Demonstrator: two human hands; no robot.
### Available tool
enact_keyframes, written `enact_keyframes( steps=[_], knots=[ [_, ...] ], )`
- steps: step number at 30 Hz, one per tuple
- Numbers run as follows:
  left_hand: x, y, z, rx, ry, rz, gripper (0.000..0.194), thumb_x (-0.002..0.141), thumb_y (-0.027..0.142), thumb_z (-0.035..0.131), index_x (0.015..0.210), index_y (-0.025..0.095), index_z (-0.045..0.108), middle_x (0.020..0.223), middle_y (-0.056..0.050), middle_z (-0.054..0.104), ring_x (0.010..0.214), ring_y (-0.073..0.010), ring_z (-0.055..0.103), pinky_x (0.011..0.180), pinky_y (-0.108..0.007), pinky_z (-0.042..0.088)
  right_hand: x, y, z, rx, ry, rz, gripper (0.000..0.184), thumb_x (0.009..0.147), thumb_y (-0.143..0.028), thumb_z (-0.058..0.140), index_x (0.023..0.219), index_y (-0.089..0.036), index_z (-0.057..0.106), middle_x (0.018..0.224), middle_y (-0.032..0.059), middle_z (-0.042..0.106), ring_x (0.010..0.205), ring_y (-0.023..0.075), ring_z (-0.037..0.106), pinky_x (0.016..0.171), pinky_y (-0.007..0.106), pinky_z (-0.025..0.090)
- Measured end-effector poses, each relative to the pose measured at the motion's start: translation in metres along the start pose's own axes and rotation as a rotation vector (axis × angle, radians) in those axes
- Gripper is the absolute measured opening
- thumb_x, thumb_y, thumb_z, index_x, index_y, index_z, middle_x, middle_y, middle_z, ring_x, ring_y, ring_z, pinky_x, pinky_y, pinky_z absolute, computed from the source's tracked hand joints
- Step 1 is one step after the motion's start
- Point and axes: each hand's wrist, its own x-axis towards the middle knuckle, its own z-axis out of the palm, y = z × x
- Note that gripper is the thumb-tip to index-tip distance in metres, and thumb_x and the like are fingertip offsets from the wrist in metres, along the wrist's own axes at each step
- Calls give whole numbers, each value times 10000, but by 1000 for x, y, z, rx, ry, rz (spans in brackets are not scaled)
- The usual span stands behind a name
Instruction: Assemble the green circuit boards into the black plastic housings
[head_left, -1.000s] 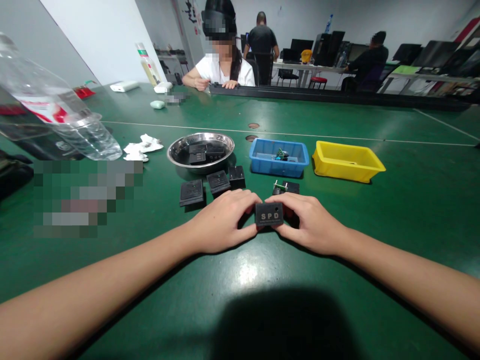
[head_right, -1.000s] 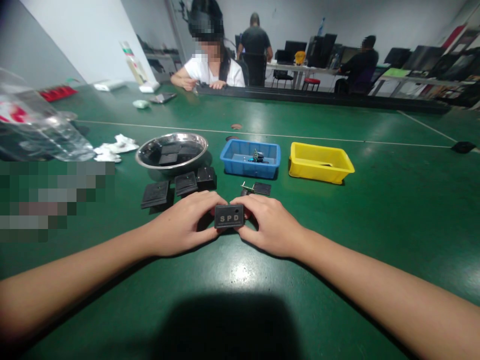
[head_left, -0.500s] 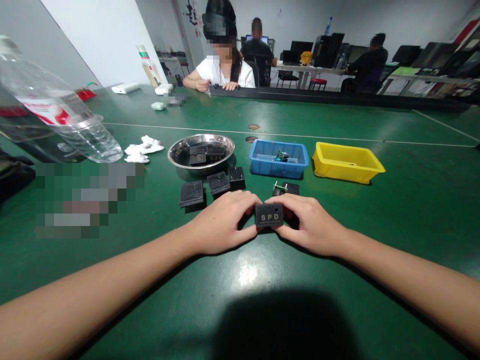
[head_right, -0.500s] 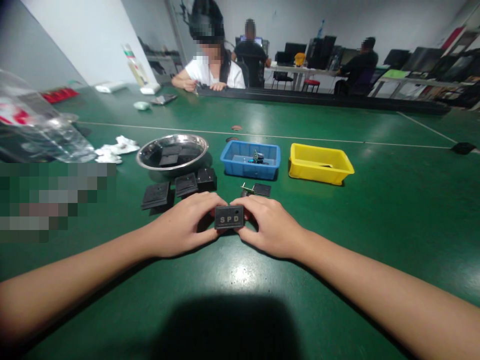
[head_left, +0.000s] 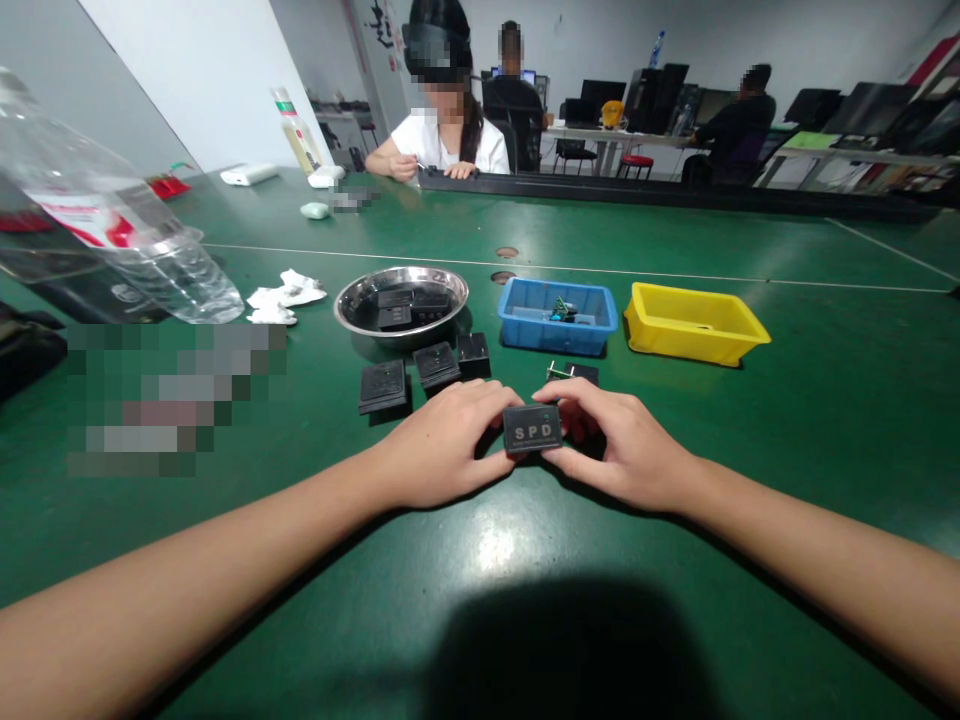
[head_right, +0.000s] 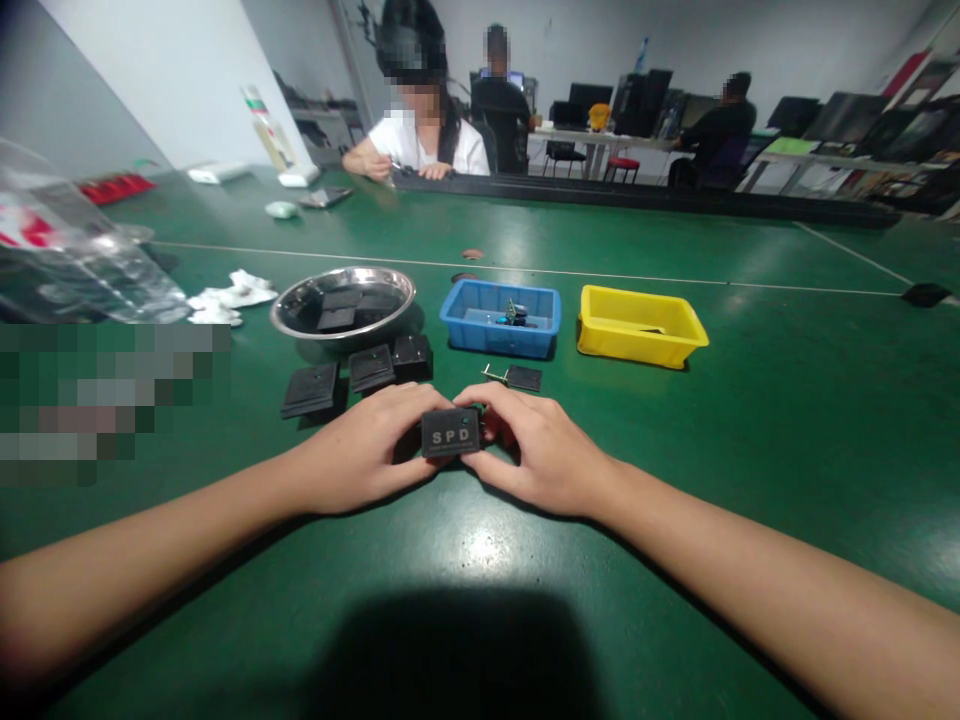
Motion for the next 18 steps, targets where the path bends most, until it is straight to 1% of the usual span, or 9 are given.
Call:
enact_keyframes(
  steps=[5, 11, 15, 18],
  knots=[
    [0, 0, 0, 11, 4, -1, 175, 892, 313, 604, 1012, 186, 613, 958, -52, 675, 900, -224, 625, 822, -341, 468, -1, 0, -1, 4, -3, -19, 386, 877, -225, 692, 1229, -227, 535, 950, 5, 669, 765, 135, 613, 697, 245, 477],
    [0, 0, 1, -2, -11, 4, 207, 908, 317, 611, 1071, 191, 627, 1026, -57, 696, 967, -233, 629, 875, -357, 468, 0, 0, -1, 9, -14, -8, 399, 873, -253, 713, 1229, -214, 538, 932, 5, 665, 765, 137, 610, 699, 245, 479],
    [-1, -1, 0, -8, -27, 5, 290, 949, 369, 578, 1189, 211, 620, 1098, -67, 690, 1024, -243, 626, 895, -371, 473, 0, -1, -2, 15, -20, 8, 368, 883, -299, 714, 1205, -209, 561, 945, 14, 671, 761, 141, 611, 701, 249, 489],
    [-3, -2, 0, -3, -31, -6, 363, 956, 396, 574, 1276, 227, 601, 1110, -75, 681, 1028, -245, 625, 892, -372, 483, 1, -1, -3, 2, -19, 4, 337, 884, -305, 714, 1179, -212, 582, 989, 26, 684, 779, 148, 622, 722, 257, 499]
  ],
)
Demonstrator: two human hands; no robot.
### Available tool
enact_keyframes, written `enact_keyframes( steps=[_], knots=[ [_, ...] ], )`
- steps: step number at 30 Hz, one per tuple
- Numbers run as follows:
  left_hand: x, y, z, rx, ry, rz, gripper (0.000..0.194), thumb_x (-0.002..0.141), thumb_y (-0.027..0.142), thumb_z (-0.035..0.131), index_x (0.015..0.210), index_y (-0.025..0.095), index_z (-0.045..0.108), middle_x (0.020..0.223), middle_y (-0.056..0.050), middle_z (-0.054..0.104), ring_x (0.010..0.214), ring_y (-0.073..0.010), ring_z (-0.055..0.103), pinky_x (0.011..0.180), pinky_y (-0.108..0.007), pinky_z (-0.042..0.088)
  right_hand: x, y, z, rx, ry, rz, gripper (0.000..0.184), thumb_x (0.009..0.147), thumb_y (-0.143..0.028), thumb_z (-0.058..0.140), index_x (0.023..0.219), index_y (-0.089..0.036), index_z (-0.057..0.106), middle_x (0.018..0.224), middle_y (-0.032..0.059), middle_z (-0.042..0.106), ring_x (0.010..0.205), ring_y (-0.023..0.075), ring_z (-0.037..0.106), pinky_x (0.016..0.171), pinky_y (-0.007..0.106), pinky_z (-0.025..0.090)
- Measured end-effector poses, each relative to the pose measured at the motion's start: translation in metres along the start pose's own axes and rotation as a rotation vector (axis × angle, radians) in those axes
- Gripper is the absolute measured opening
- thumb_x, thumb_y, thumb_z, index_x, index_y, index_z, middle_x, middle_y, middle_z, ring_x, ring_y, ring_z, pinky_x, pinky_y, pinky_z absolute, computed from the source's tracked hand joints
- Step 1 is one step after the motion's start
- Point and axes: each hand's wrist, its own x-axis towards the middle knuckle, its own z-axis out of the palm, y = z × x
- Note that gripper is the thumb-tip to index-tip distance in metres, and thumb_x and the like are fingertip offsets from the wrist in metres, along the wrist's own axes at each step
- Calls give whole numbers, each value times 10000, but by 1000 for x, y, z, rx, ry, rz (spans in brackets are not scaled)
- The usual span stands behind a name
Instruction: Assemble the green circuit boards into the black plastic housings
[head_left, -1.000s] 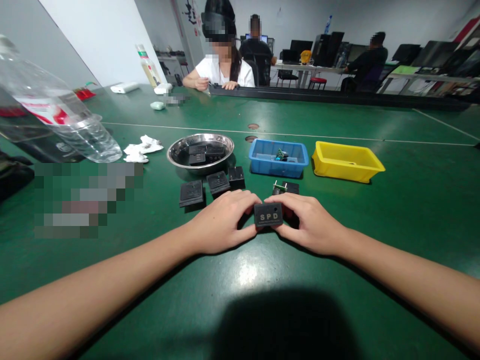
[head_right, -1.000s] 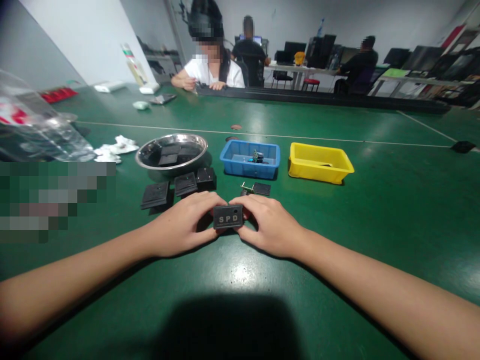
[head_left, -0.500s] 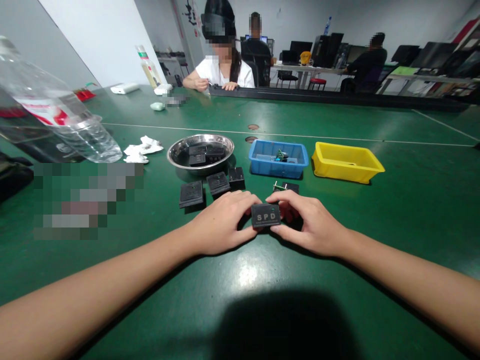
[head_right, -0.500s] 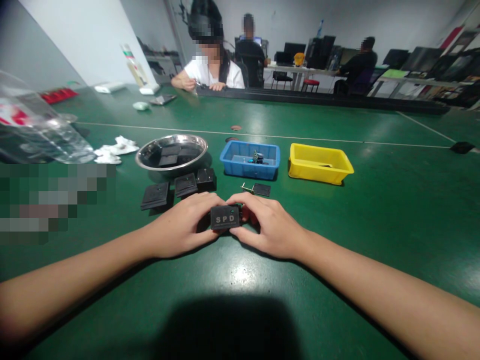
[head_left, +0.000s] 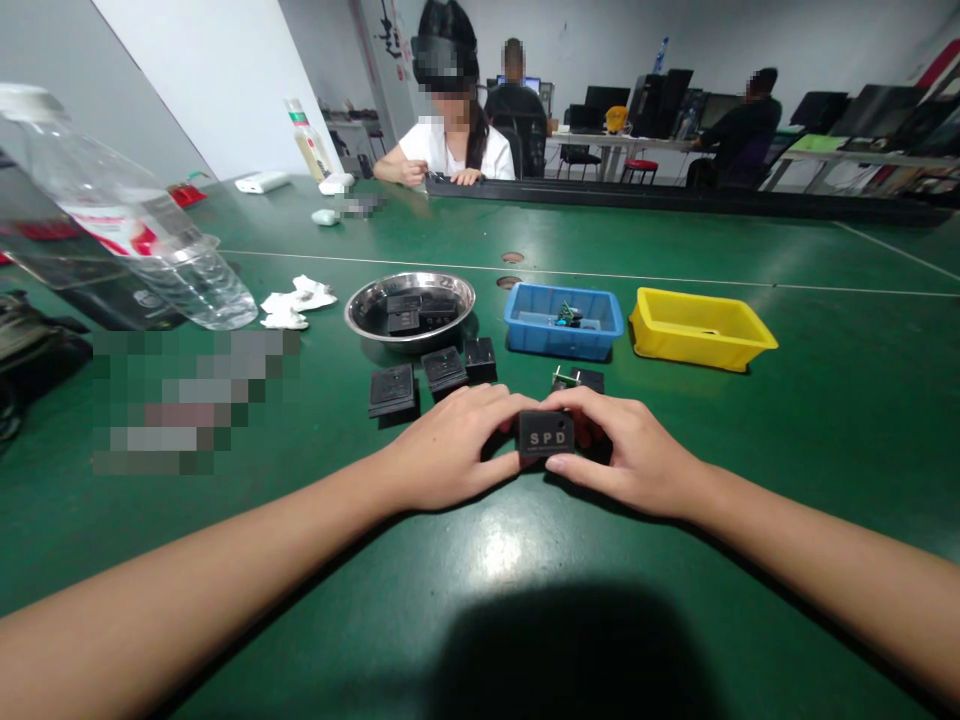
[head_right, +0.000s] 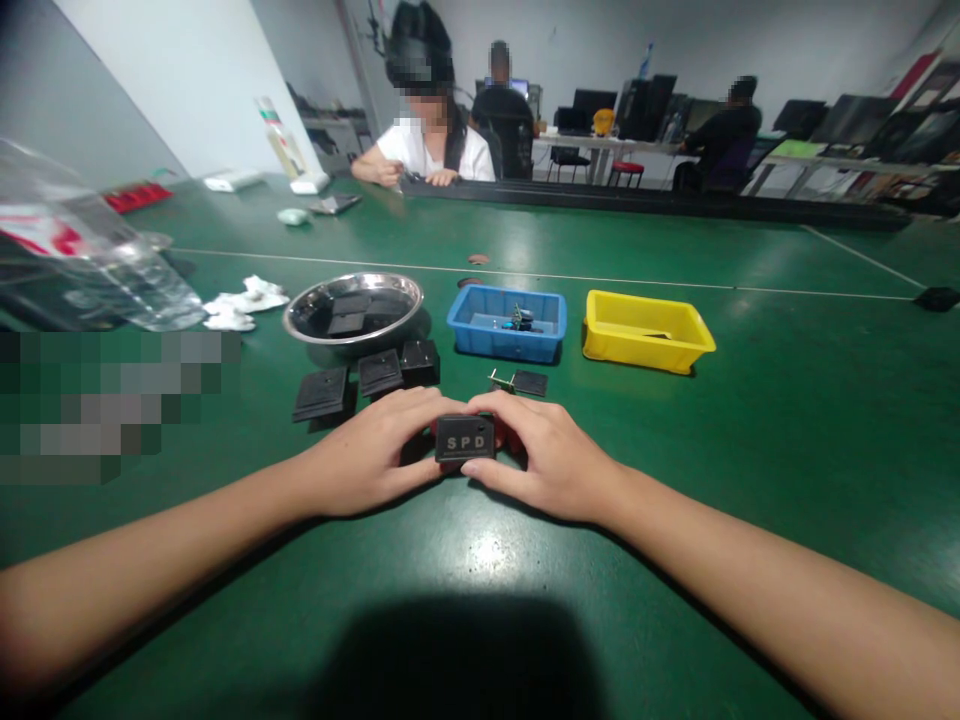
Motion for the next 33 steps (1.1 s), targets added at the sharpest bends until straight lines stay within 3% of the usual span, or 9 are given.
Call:
enact_keyframes(
  steps=[6, 13, 17, 21, 27, 33],
  knots=[
    [-2, 1, 0, -51, 61, 22, 372, 940, 343, 609, 1290, 216, 606, 1111, -77, 656, 1023, -220, 629, 894, -330, 501, 1, -1, 0, -9, 13, -31, 356, 881, -297, 727, 1195, -198, 593, 999, 38, 702, 793, 154, 635, 739, 263, 502],
    [-3, 2, -1, -165, 162, 69, 307, 921, 384, 640, 1144, 177, 596, 1115, -83, 690, 1015, -206, 665, 896, -314, 528, 2, 1, 2, -42, 20, 22, 286, 869, -293, 733, 1101, -183, 608, 872, 16, 659, 754, 149, 611, 688, 252, 479],
    [-4, 3, 0, -229, 166, 37, 294, 914, 348, 643, 1137, 184, 543, 1015, -35, 712, 898, -163, 695, 789, -259, 529, 0, 2, 2, -20, 12, 27, 391, 856, -252, 733, 1204, -196, 563, 884, 2, 644, 741, 135, 604, 684, 245, 476],
    [-3, 6, 1, -142, 209, 0, 264, 873, 340, 661, 1073, 189, 577, 892, -8, 661, 783, -149, 642, 723, -261, 503, -1, 2, 2, -14, 12, 13, 481, 848, -270, 741, 1268, -218, 511, 912, 4, 658, 733, 138, 606, 672, 249, 481],
    [-2, 8, 0, -119, 218, 4, 277, 877, 378, 675, 1064, 183, 612, 884, -15, 649, 784, -149, 620, 734, -264, 498, -1, 2, 3, -34, 18, 4, 295, 885, -215, 676, 1161, -207, 571, 903, 14, 661, 741, 139, 597, 665, 245, 467],
    [0, 4, 2, -101, 169, -10, 309, 893, 374, 667, 1125, 174, 622, 914, -26, 665, 816, -160, 633, 753, -272, 489, -1, 2, 4, 21, 19, 53, 297, 886, -199, 672, 1161, -195, 561, 792, -27, 605, 643, 112, 545, 596, 224, 415]
  ],
)
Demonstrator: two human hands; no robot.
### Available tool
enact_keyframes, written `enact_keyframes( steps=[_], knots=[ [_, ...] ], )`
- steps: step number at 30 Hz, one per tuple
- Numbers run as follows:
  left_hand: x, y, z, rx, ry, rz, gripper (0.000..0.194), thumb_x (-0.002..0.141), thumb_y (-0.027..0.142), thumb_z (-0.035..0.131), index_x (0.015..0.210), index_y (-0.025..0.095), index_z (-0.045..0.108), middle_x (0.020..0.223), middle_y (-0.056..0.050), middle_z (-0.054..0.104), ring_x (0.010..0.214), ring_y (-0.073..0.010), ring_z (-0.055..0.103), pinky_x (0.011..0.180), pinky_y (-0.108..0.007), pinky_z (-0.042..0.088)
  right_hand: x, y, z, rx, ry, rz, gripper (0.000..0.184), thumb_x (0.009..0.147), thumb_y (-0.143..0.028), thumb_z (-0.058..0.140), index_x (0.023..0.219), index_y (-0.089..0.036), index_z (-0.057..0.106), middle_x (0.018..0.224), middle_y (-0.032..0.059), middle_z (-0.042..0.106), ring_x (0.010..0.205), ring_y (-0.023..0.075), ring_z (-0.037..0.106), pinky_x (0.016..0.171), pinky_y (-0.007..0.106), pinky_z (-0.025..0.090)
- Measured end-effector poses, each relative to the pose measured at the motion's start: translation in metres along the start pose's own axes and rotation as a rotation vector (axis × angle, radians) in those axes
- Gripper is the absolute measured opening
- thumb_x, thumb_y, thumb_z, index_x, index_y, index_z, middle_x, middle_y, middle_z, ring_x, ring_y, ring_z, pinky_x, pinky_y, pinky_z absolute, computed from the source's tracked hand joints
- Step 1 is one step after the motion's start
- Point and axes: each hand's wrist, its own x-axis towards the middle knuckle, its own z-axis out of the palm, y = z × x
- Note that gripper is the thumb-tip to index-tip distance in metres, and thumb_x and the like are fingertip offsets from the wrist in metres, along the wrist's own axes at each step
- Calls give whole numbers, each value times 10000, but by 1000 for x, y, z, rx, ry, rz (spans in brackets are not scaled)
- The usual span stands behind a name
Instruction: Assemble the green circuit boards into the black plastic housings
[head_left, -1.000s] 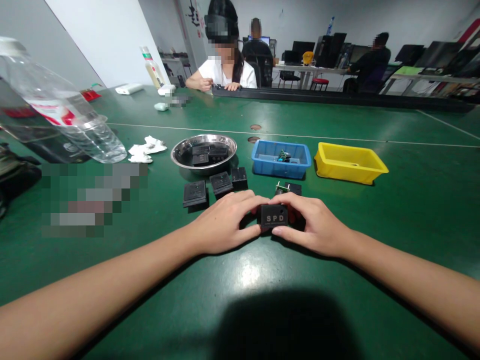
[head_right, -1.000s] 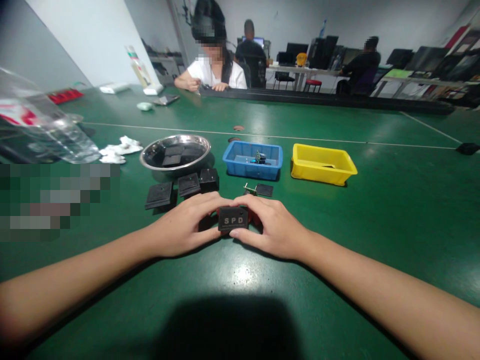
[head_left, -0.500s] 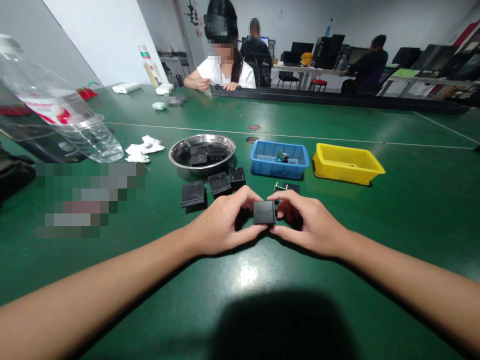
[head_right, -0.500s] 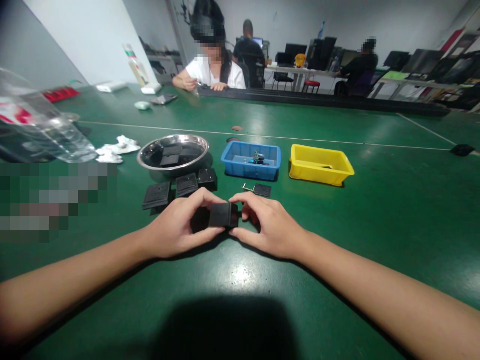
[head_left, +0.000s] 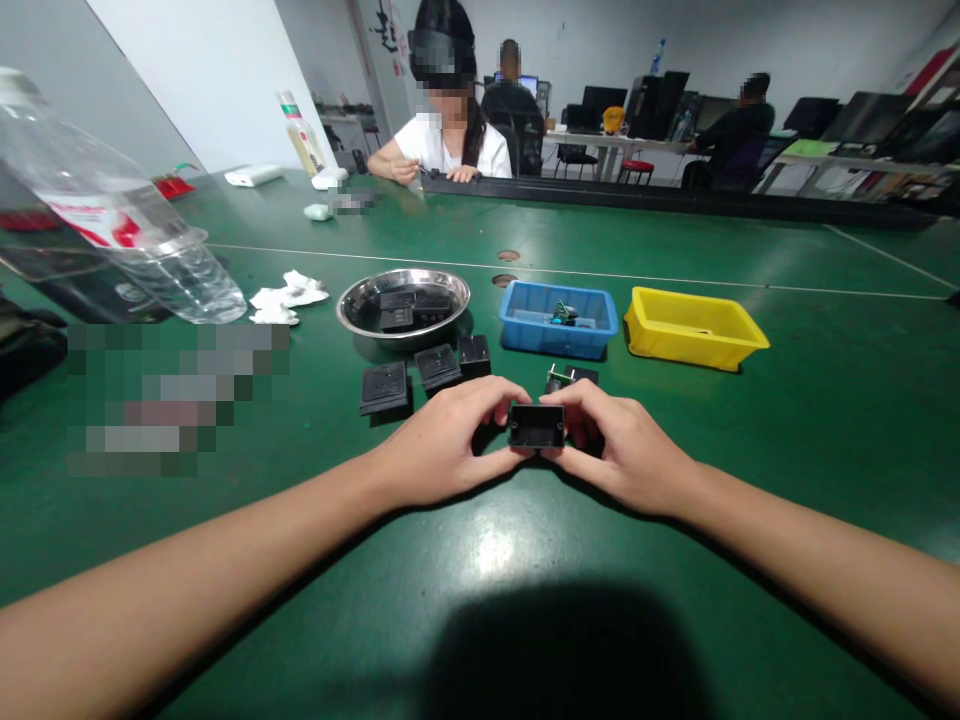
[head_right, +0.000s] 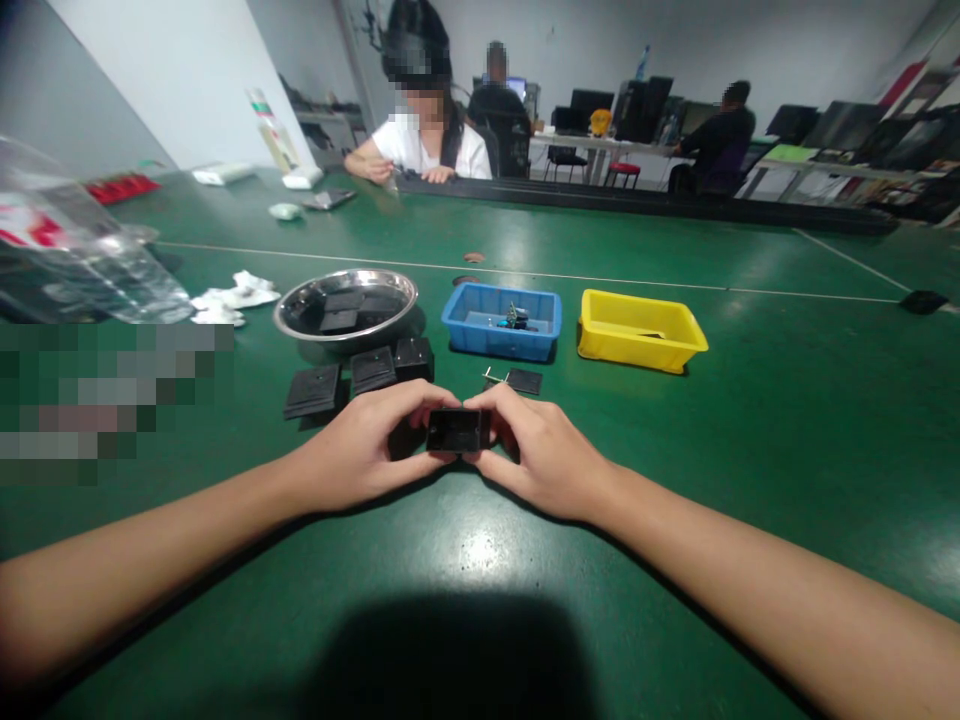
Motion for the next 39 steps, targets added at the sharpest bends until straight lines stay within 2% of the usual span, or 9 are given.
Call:
enact_keyframes(
  steps=[8, 39],
  knots=[
    [-1, -1, 0, 0, -60, -28, 295, 887, 350, 668, 1125, 181, 628, 925, -26, 694, 819, -164, 648, 714, -259, 472, 2, 0, 0, -14, -34, -2, 287, 870, -176, 686, 1135, -190, 576, 851, -11, 640, 687, 114, 562, 618, 222, 408],
    [0, -1, 1, 31, -101, -47, 314, 858, 382, 682, 1093, 198, 585, 849, 2, 649, 771, -168, 622, 702, -276, 437, 2, 0, 1, -41, -32, -22, 309, 810, -103, 682, 1090, -190, 584, 776, -47, 580, 650, 96, 512, 616, 206, 382]
  ],
)
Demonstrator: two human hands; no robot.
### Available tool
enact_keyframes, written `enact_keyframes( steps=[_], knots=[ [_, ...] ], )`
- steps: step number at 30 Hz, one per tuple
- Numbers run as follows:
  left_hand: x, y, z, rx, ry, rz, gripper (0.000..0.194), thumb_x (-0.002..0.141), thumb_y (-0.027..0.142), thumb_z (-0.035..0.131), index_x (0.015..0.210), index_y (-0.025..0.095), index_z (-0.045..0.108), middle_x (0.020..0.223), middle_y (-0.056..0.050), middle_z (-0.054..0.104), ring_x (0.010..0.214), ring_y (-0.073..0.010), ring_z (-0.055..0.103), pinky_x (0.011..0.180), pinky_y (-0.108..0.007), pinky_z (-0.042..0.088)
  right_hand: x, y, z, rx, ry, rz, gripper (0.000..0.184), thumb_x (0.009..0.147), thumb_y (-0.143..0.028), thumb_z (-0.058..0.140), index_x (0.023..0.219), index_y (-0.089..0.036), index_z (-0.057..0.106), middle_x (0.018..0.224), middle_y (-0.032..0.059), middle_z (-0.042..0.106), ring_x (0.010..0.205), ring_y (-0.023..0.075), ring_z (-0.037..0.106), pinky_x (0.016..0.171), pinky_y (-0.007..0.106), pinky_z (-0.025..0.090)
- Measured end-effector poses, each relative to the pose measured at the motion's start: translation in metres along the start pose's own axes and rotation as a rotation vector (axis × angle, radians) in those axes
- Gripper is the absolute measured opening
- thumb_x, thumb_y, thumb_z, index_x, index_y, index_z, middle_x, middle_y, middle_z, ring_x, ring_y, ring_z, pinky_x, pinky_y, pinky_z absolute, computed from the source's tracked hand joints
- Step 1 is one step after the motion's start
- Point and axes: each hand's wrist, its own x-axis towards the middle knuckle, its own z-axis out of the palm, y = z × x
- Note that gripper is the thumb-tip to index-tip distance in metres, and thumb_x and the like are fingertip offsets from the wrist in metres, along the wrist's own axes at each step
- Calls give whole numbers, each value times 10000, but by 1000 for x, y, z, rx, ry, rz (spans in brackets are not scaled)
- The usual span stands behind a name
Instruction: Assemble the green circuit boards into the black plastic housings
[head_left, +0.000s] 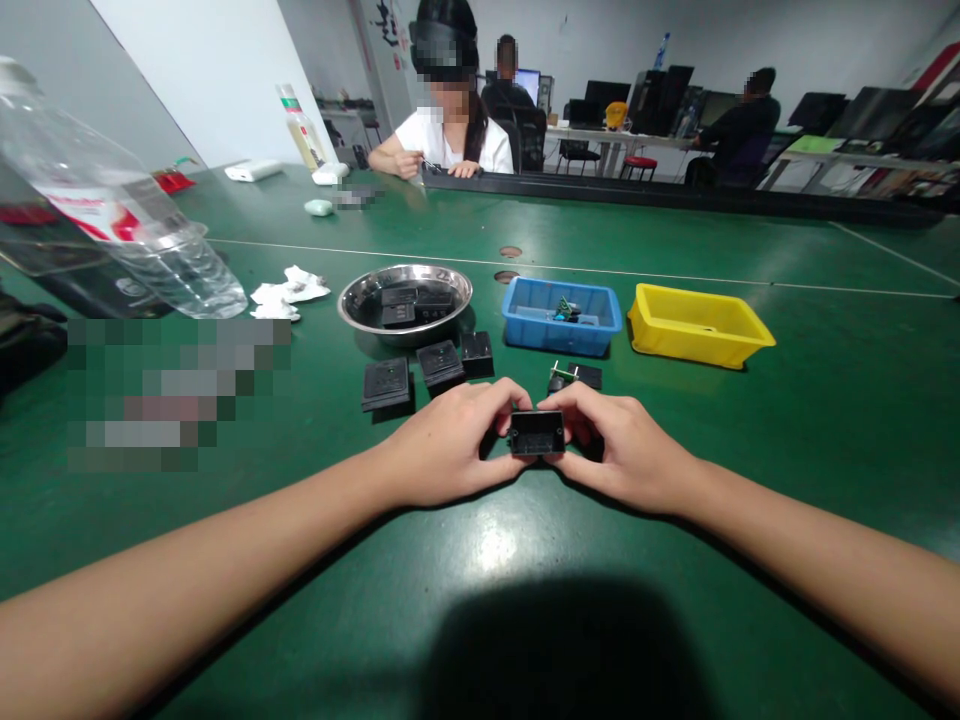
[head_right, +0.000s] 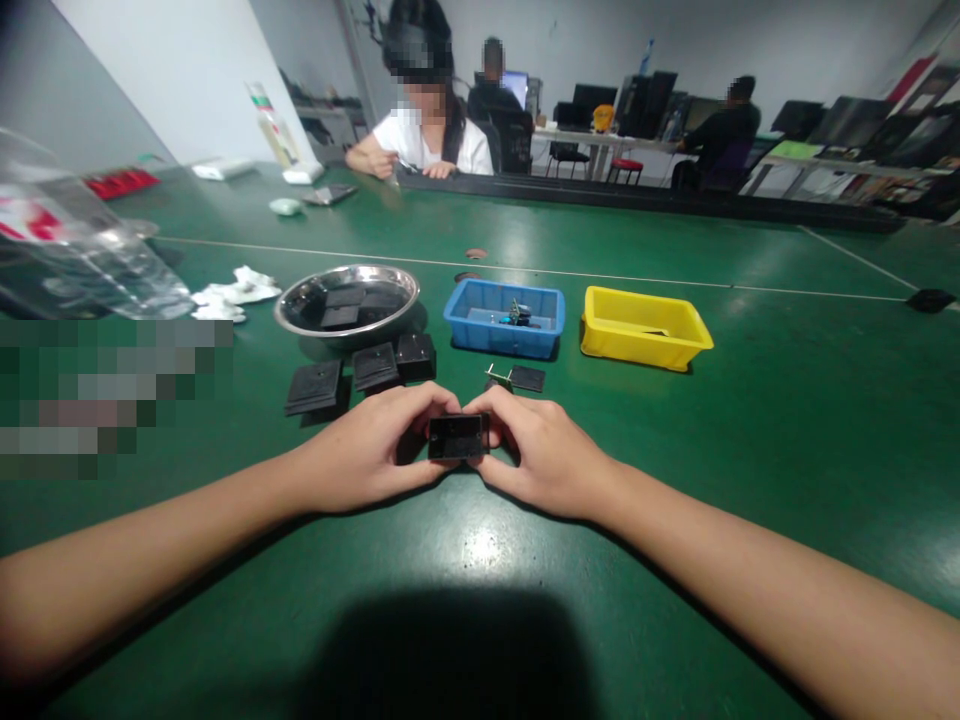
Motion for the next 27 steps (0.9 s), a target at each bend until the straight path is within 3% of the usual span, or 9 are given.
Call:
enact_keyframes(
  steps=[12, 18, 20, 24, 27],
  knots=[
    [0, -1, 0, 23, -3, 28, 323, 897, 415, 638, 1139, 209, 579, 917, -17, 681, 821, -188, 649, 737, -298, 455, 1, 0, 0, -6, -17, 17, 323, 822, -116, 681, 1124, -186, 592, 786, -39, 584, 662, 102, 530, 634, 214, 396],
    [-1, -1, -1, 104, 24, 38, 391, 885, 491, 654, 1136, 198, 591, 970, -48, 690, 871, -223, 646, 777, -335, 474, 0, -1, -2, -7, -24, -1, 332, 892, -239, 682, 1207, -184, 590, 788, -25, 606, 679, 119, 563, 651, 232, 424],
    [-1, -2, 0, 126, 52, 23, 364, 911, 495, 617, 1106, 188, 601, 1005, -72, 681, 917, -239, 644, 799, -352, 487, -2, -1, -2, 0, 31, 13, 390, 909, -249, 660, 1278, -181, 554, 775, -32, 593, 656, 117, 558, 653, 236, 439],
    [0, -4, 2, 154, 131, -45, 332, 918, 455, 594, 1092, 173, 596, 1048, -97, 662, 983, -268, 639, 857, -400, 513, -2, 4, -3, -130, 312, 64, 384, 891, -219, 649, 1265, -179, 569, 822, 1, 580, 745, 160, 581, 737, 289, 490],
    [0, -5, 4, 147, 161, -83, 306, 920, 408, 588, 1116, 173, 581, 1080, -96, 656, 1006, -268, 636, 903, -428, 523, 1, 12, -5, -258, 363, 83, 343, 874, -204, 656, 1216, -181, 633, 972, 74, 598, 917, 223, 611, 846, 367, 512]
  ],
)
